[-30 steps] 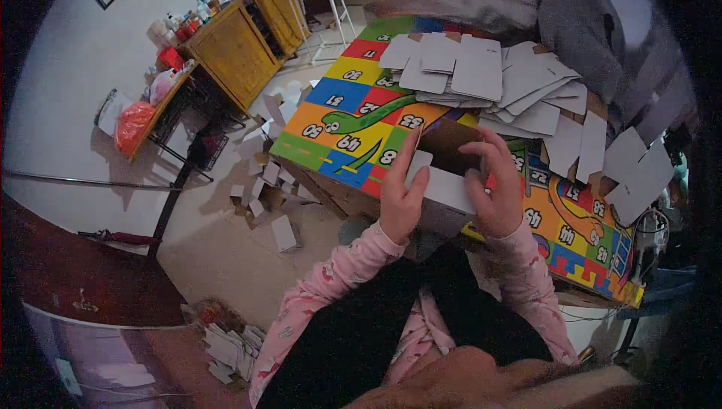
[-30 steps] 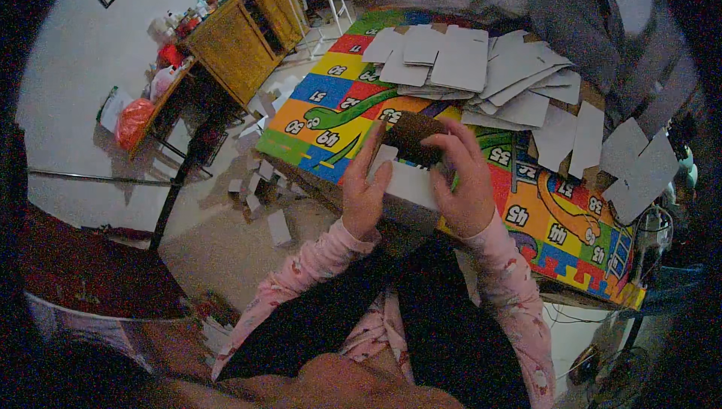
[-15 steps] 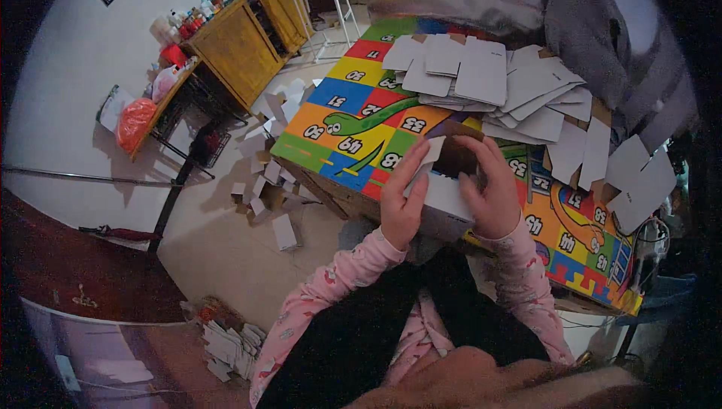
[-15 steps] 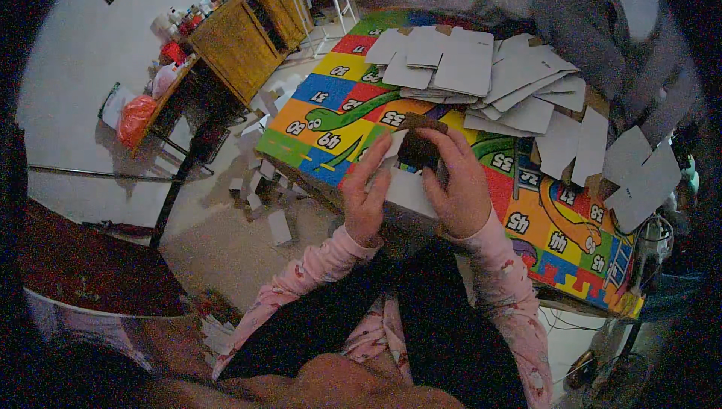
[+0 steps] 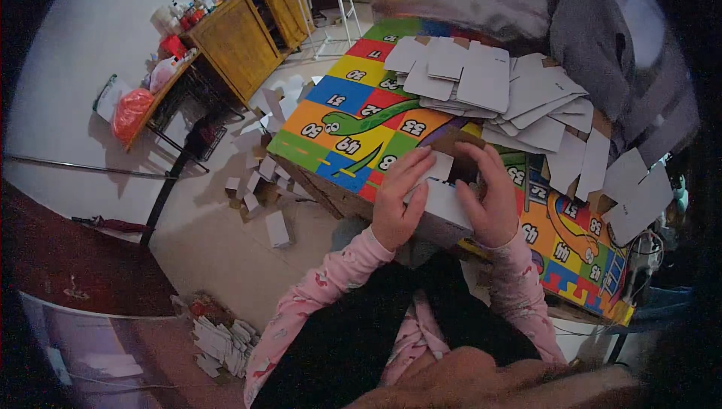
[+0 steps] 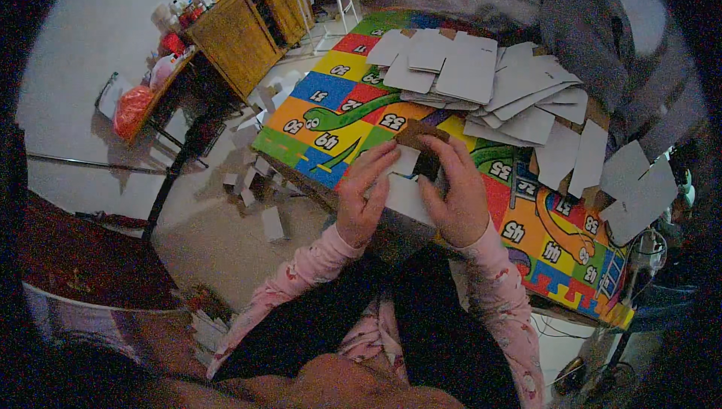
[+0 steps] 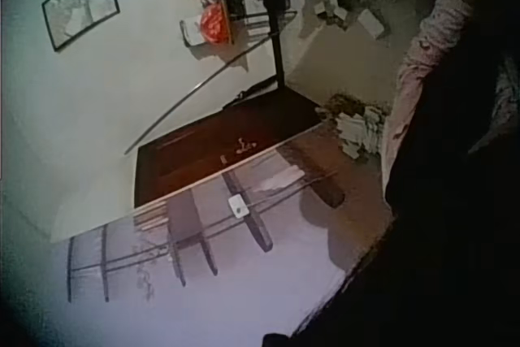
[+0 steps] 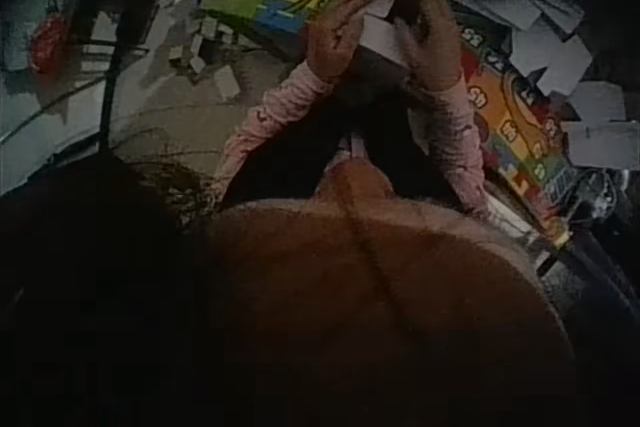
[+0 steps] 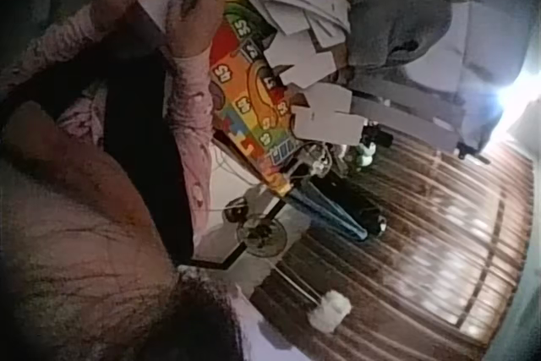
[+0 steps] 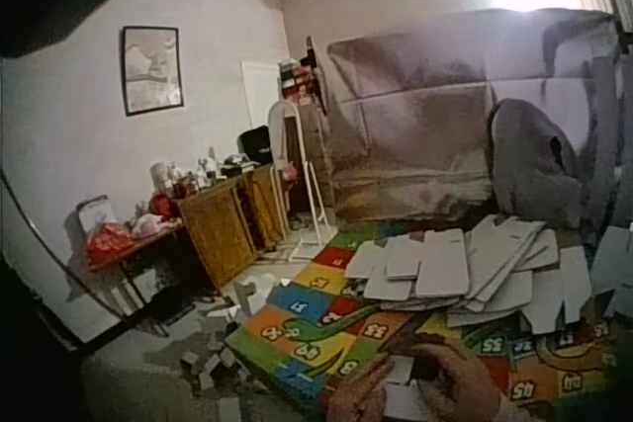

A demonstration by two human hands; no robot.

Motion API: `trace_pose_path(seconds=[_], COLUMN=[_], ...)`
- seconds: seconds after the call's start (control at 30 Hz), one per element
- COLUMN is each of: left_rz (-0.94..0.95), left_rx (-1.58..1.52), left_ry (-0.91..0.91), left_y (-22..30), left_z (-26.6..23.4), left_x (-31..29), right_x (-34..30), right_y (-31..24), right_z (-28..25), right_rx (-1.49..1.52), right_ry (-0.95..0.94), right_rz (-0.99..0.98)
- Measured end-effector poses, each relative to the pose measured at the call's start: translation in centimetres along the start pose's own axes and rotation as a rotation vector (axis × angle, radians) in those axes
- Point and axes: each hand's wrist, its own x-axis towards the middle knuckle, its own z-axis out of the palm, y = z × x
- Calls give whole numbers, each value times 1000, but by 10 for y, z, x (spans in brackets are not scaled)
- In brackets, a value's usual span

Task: The person assembles cardboard boxes by hand, picking up flat cardboard cutouts, folding them along creases into box shapes, and tucking in flaps.

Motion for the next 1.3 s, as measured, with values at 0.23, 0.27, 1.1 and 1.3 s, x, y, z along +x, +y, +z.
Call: trace_pose_path(seconds=[0.23, 0.27, 1.1, 1.3], left_rz=[18, 16, -183, -242], left_rx=[117, 138, -203, -276], left_ry=[-48, -69, -281, -245], left_y=[4, 5, -19, -11], left_z=[-8, -10, -25, -21], left_x=[3, 4, 47, 45], right_x=[1, 1, -30, -56], right_y=[-1, -1, 0, 11], right_z=[1, 0, 11, 23], right_rx=[31, 29, 238, 82], right_ry=[24, 29, 258, 215], right_rz=[-25, -34, -73, -161])
